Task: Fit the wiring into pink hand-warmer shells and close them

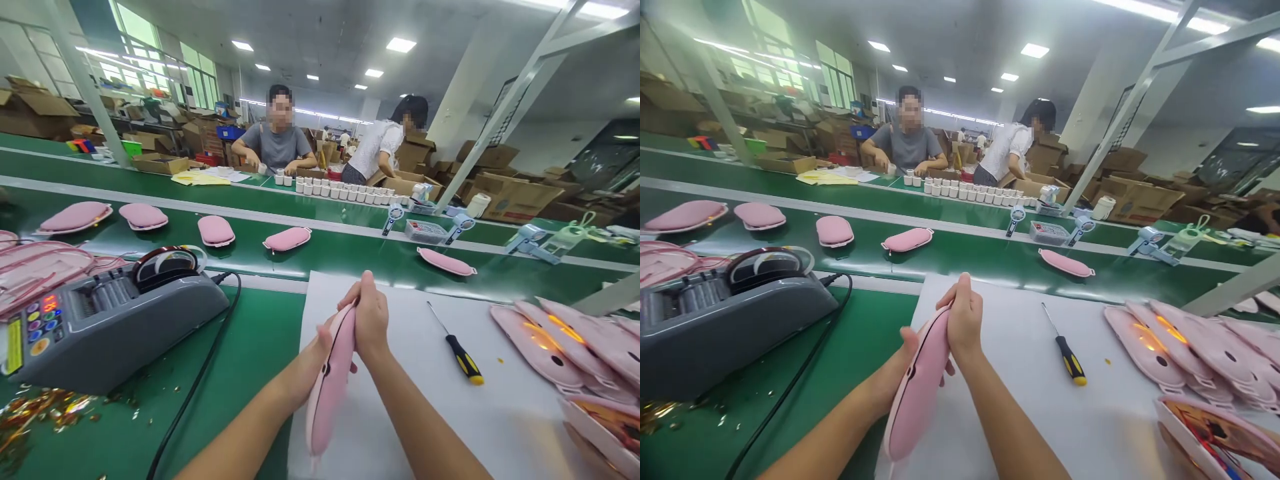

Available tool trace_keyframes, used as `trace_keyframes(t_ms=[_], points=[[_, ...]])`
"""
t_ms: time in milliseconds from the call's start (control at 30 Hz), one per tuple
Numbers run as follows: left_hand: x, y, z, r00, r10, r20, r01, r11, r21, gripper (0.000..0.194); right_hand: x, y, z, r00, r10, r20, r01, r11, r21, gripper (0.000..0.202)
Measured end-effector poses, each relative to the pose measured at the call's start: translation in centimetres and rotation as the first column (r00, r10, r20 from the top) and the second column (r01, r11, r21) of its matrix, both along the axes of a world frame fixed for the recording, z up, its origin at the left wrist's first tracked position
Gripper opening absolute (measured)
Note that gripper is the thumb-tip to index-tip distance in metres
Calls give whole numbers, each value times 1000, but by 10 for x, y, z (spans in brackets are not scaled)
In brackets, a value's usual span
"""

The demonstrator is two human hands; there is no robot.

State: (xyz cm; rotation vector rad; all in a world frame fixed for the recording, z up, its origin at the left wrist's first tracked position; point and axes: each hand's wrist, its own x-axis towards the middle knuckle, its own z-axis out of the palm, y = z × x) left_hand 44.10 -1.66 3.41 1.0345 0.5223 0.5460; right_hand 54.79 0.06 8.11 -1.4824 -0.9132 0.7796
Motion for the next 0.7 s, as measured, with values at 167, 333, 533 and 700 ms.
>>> trace_keyframes(t_ms=[167, 333, 533, 700], points=[[15, -5, -3, 994, -1, -111, -29, 965, -262, 109, 4, -10, -18, 912, 108, 396, -133, 990, 37, 74], [24, -9, -13, 996, 79, -30, -84, 976, -200, 94, 1, -15, -31, 945, 57, 323, -66, 998, 17, 67], [14, 7, -6, 988, -92, -127, 47, 945, -323, 85, 6, -10, -20, 965, 5, 261, 8, 999, -51, 69], [9, 6, -4, 967, -207, -147, 122, 886, -447, 82, 13, -24, -16, 854, 2, 521, -80, 989, 127, 60]])
